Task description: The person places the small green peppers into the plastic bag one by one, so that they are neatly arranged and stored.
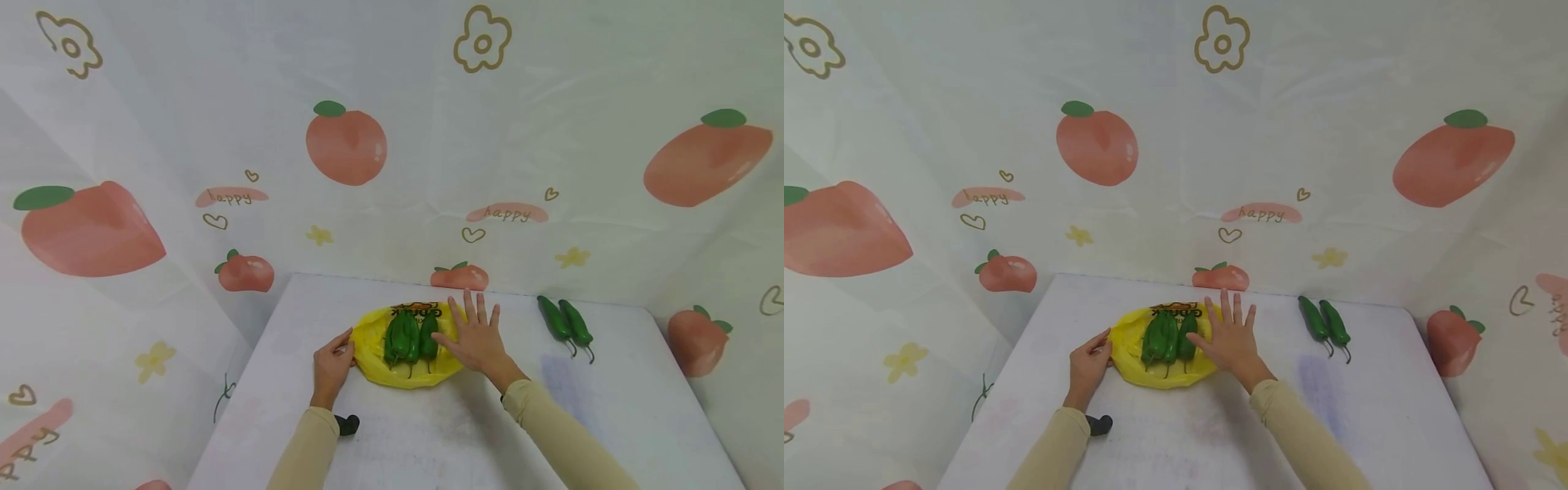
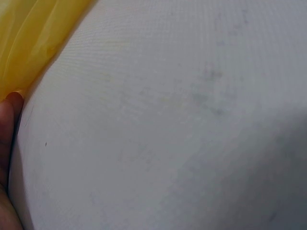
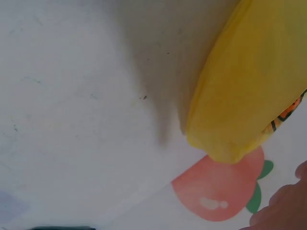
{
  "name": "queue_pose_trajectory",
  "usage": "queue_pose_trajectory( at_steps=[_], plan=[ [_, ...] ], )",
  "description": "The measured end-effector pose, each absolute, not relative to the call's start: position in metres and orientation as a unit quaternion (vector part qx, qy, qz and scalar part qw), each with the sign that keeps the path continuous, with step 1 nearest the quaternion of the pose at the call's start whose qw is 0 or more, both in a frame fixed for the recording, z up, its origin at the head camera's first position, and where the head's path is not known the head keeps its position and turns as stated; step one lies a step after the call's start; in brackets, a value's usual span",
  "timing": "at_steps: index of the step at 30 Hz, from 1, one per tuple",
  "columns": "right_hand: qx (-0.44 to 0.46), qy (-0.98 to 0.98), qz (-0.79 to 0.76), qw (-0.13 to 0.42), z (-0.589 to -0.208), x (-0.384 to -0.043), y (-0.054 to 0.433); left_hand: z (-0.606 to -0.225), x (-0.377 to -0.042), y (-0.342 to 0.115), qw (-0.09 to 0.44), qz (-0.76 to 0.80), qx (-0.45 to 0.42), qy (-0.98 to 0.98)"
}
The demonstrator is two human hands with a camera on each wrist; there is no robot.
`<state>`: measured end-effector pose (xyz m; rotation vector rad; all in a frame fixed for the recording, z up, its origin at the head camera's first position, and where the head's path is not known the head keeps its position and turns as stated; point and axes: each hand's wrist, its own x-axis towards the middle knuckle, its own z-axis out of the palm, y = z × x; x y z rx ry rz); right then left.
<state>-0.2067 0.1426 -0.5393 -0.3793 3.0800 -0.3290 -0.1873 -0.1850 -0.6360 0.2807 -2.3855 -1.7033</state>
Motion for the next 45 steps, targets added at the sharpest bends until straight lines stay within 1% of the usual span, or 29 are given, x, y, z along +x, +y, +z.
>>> queue_pose_trajectory(
  at_steps=[4, 13, 26, 34, 45],
  plan=[
    [-0.117, 0.987, -0.108, 0.007, -0.539, -0.206, 0.149, -0.636, -0.187, -0.185, 0.099, -0.577, 0.096, -0.805],
    [-0.102, 0.989, -0.100, 0.025, -0.539, -0.206, 0.160, -0.634, -0.184, -0.186, 0.099, -0.572, 0.100, -0.808],
    [-0.082, 0.991, -0.102, 0.019, -0.548, -0.212, 0.187, -0.636, -0.185, -0.187, 0.113, -0.569, 0.088, -0.810],
    [-0.066, 0.992, -0.102, 0.022, -0.551, -0.214, 0.208, -0.635, -0.185, -0.186, 0.104, -0.567, 0.094, -0.812],
    [-0.040, 0.993, -0.109, 0.008, -0.551, -0.215, 0.232, -0.635, -0.187, -0.185, 0.106, -0.561, 0.094, -0.815]
  ],
)
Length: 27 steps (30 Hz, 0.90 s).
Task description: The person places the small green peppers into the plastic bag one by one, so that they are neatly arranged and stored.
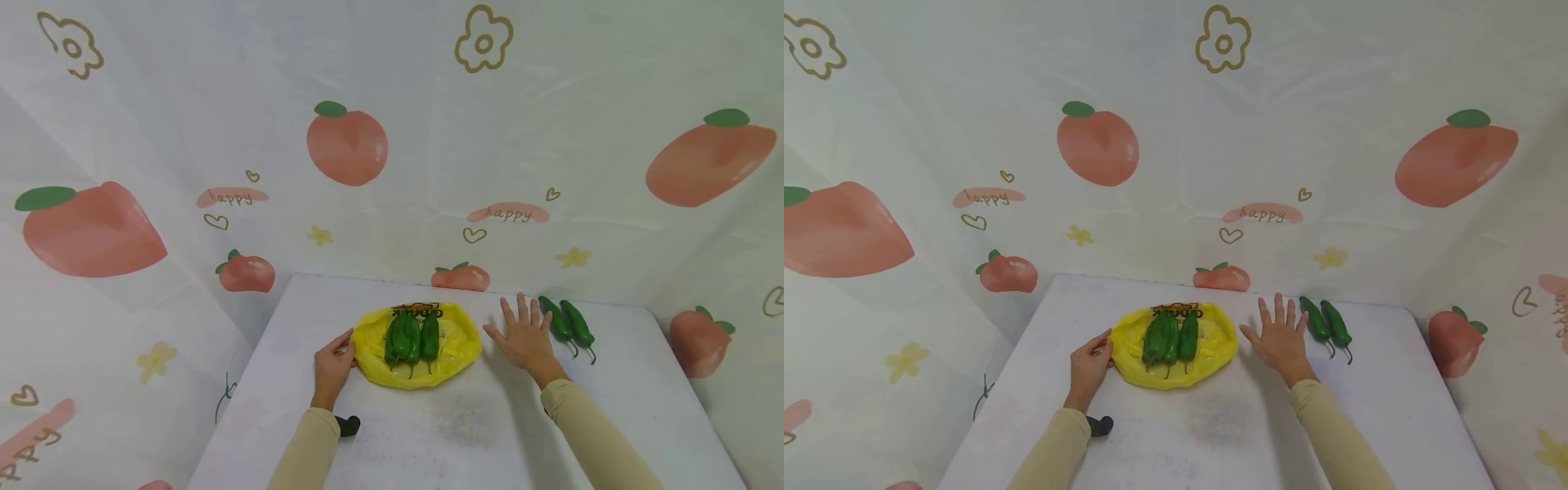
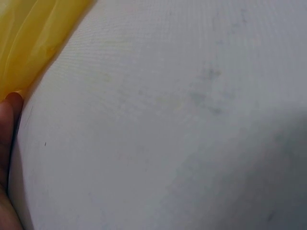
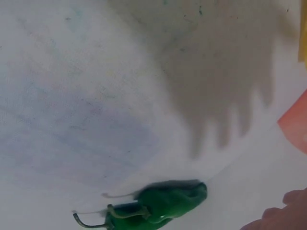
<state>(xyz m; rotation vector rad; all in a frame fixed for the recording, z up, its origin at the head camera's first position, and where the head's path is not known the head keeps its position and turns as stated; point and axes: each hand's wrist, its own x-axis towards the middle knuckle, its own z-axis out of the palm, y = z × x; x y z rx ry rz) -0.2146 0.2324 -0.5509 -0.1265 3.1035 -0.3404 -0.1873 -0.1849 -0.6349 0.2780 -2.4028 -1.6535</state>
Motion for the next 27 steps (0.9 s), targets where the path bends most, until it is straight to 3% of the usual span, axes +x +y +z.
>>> queue_pose_trajectory(
  at_steps=[27],
  plan=[
    [-0.009, 0.990, -0.144, -0.009, -0.561, -0.211, 0.291, -0.633, -0.185, -0.183, 0.113, -0.574, 0.084, -0.806]
  ],
)
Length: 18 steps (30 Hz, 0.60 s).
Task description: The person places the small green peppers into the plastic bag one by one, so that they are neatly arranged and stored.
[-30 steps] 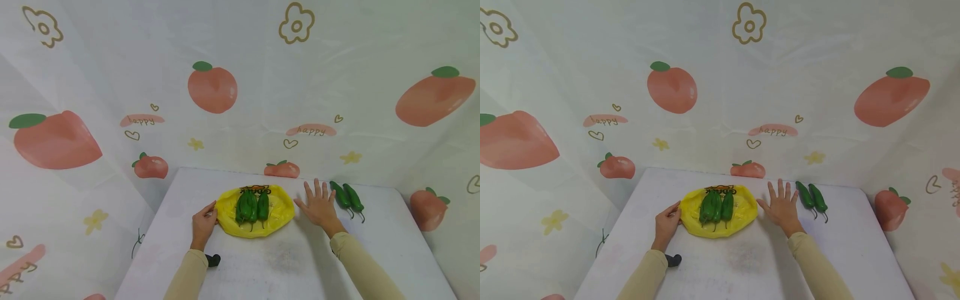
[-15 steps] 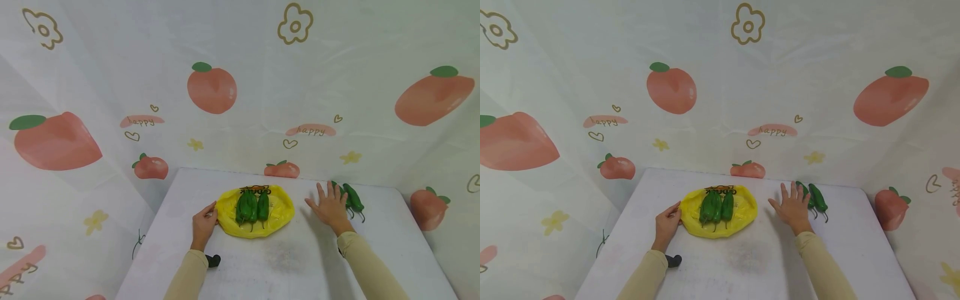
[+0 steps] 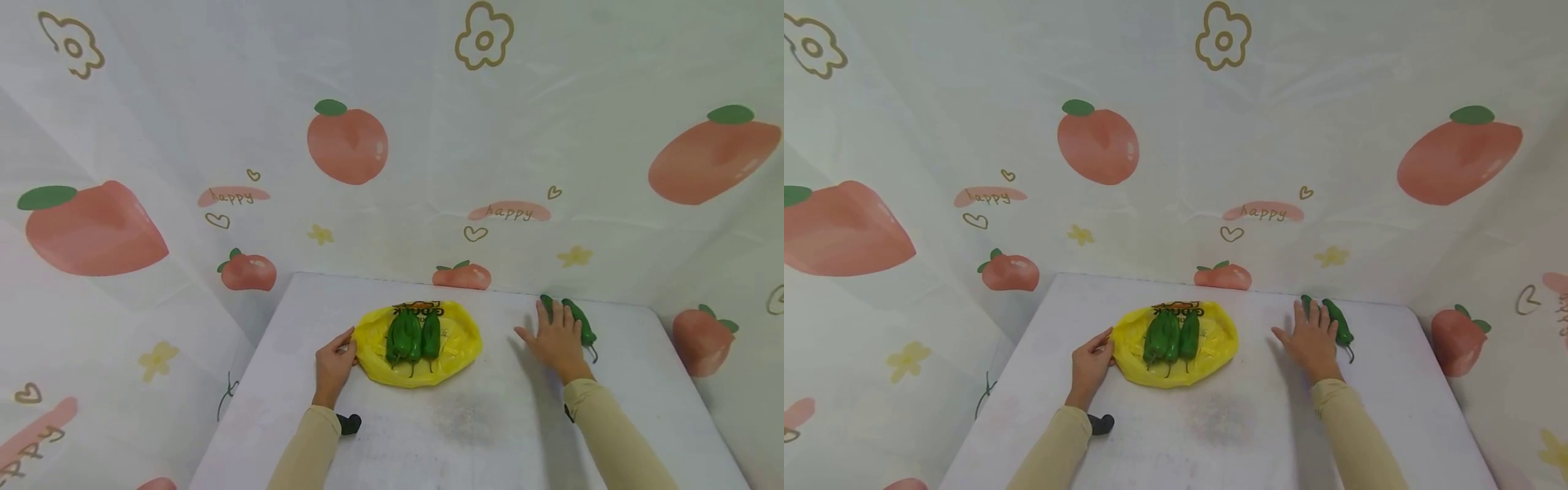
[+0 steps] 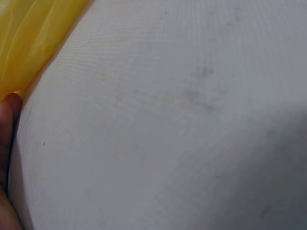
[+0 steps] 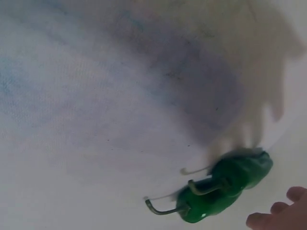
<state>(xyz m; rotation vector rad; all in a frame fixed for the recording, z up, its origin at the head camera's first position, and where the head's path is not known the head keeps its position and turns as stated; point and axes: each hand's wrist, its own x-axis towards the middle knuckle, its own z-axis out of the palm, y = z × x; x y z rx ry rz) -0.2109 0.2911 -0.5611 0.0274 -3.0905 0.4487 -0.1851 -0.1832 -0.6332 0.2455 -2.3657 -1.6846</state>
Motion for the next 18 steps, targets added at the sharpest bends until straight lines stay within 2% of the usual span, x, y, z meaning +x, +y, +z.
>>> queue_pose_trajectory(
  at_steps=[13, 18],
  plan=[
    [-0.006, -0.986, 0.163, 0.022, -0.562, -0.216, 0.317, -0.636, -0.187, -0.184, 0.110, -0.582, 0.085, -0.801],
    [-0.033, -0.982, 0.187, 0.009, -0.566, -0.217, 0.320, -0.638, -0.187, -0.184, 0.120, -0.578, 0.080, -0.803]
  ],
)
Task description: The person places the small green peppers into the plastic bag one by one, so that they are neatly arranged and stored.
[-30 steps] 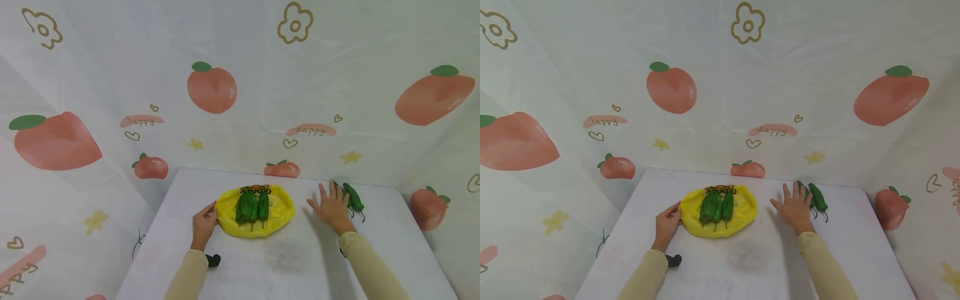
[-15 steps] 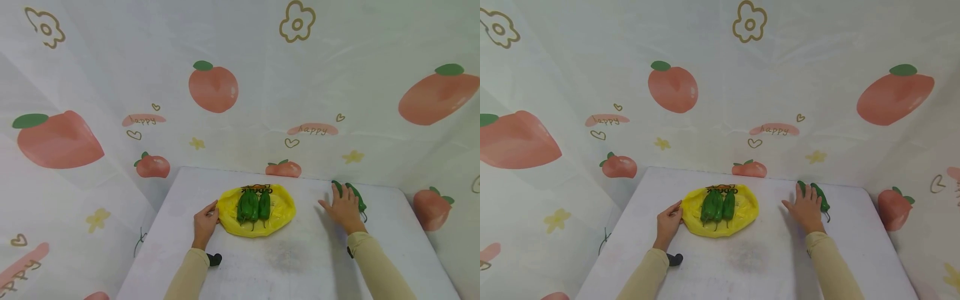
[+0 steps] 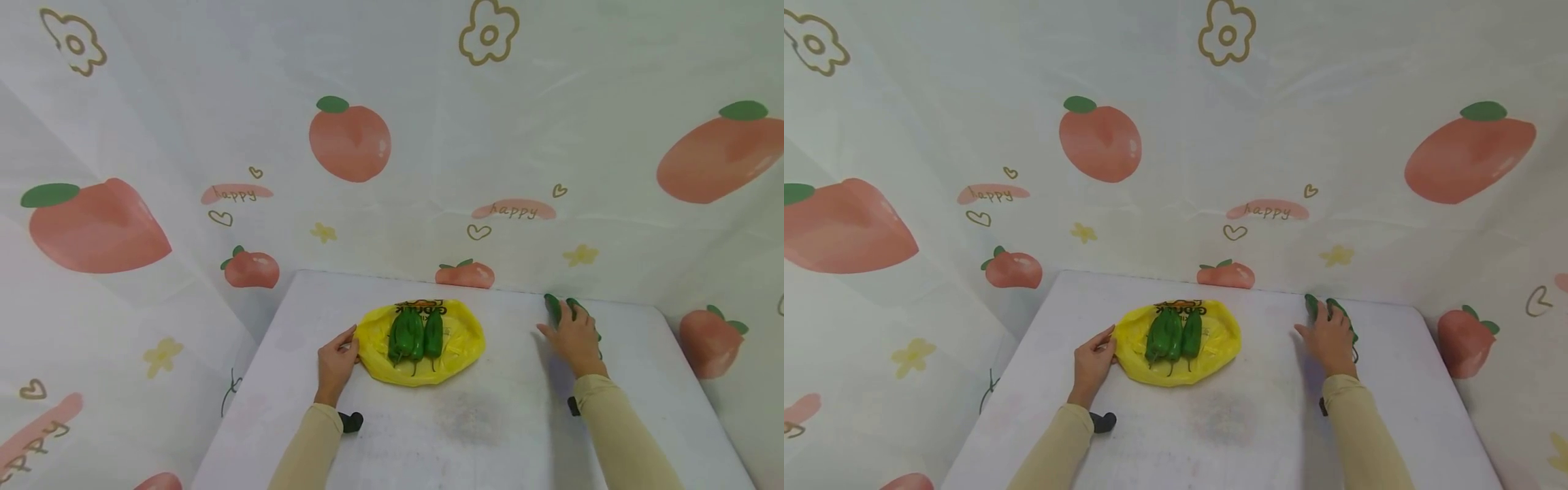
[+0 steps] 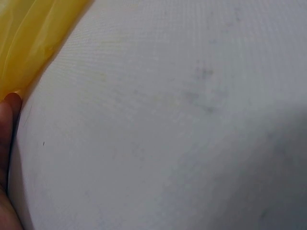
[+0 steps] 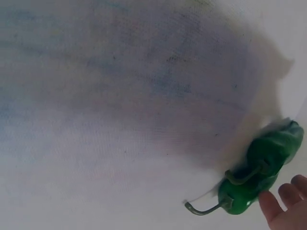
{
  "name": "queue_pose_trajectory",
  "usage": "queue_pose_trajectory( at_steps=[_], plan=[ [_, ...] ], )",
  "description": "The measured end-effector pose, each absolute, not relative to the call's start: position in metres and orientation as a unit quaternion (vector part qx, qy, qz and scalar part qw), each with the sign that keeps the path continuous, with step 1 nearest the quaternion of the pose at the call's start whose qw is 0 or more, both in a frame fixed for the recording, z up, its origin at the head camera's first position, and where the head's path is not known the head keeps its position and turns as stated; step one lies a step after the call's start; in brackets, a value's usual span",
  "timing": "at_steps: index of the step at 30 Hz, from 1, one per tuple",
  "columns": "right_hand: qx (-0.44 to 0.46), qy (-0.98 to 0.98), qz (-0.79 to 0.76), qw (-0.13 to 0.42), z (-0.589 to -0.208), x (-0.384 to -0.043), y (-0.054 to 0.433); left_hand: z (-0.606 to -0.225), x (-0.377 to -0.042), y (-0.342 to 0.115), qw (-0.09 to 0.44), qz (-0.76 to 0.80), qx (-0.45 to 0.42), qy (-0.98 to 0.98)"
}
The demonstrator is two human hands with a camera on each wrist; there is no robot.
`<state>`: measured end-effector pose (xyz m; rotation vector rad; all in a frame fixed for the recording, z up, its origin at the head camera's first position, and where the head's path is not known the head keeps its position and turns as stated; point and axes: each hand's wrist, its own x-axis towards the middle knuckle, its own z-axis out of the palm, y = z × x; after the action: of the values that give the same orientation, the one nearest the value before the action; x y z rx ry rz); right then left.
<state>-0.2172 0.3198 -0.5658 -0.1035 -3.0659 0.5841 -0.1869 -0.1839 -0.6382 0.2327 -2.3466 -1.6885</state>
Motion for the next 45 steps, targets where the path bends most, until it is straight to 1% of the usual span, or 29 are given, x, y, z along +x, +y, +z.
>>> queue_pose_trajectory(
  at_steps=[4, 8, 16, 22, 30, 37, 45],
  plan=[
    [-0.053, -0.980, 0.191, -0.005, -0.568, -0.218, 0.322, -0.639, -0.187, -0.183, 0.123, -0.574, 0.078, -0.806],
    [-0.065, -0.978, 0.197, -0.012, -0.567, -0.217, 0.326, -0.638, -0.187, -0.182, 0.115, -0.578, 0.079, -0.804],
    [-0.051, -0.975, 0.216, -0.016, -0.569, -0.225, 0.332, -0.634, -0.188, -0.183, 0.118, -0.581, 0.074, -0.802],
    [-0.072, -0.971, 0.222, -0.043, -0.568, -0.231, 0.335, -0.630, -0.188, -0.182, 0.104, -0.579, 0.091, -0.804],
    [-0.056, -0.972, 0.216, -0.068, -0.570, -0.231, 0.337, -0.627, -0.187, -0.180, 0.105, -0.577, 0.097, -0.804],
    [-0.086, -0.963, 0.236, -0.101, -0.572, -0.233, 0.332, -0.629, -0.186, -0.182, 0.101, -0.578, 0.098, -0.804],
    [-0.114, -0.953, 0.258, -0.106, -0.569, -0.234, 0.325, -0.631, -0.186, -0.182, 0.101, -0.577, 0.104, -0.804]
  ],
)
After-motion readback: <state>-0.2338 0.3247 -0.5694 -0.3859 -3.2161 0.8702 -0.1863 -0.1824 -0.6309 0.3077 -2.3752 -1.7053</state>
